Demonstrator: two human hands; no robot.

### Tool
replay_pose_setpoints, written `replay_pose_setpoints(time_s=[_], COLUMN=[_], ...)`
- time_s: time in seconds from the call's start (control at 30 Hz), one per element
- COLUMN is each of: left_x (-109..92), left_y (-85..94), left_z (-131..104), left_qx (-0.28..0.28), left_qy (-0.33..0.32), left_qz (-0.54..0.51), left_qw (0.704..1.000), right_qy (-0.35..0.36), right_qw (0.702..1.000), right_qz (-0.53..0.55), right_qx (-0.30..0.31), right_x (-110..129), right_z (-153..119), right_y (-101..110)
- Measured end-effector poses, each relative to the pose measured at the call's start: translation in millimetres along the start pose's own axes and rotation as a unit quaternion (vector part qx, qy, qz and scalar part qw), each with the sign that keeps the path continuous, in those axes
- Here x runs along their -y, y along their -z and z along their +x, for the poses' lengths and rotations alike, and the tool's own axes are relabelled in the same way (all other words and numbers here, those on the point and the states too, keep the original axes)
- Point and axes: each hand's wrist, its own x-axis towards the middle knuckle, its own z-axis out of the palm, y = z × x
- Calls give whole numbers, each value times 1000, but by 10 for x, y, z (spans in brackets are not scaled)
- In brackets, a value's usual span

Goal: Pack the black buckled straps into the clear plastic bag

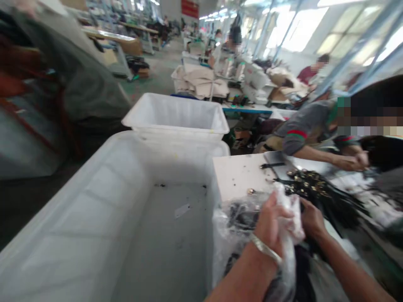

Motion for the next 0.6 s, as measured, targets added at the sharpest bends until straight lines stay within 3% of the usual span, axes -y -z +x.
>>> replay_pose_setpoints(time_s=[0.17,0.27,0.37,0.47,0.6], left_x=[-163,-216,-241,-271,-323], left_y=[6,-73,-153,-188,-253], left_z=[115,91,51,28,-8], left_qx=[21,-1,-26,-52,-72], left_qy=[30,32,20,4,-5], left_qz=[-66,-65,-56,-32,29], left_qw=[997,997,998,998,997], right_qy=[-38,-24,26,69,90], right_qw=[992,980,952,942,939], right_qz=[100,184,290,319,329], right_qx=[-58,-79,-93,-81,36], right_x=[-240,-85,268,673,1024], right_z=[108,-7,-320,-743,-1187], right_y=[466,781,1043,1041,672])
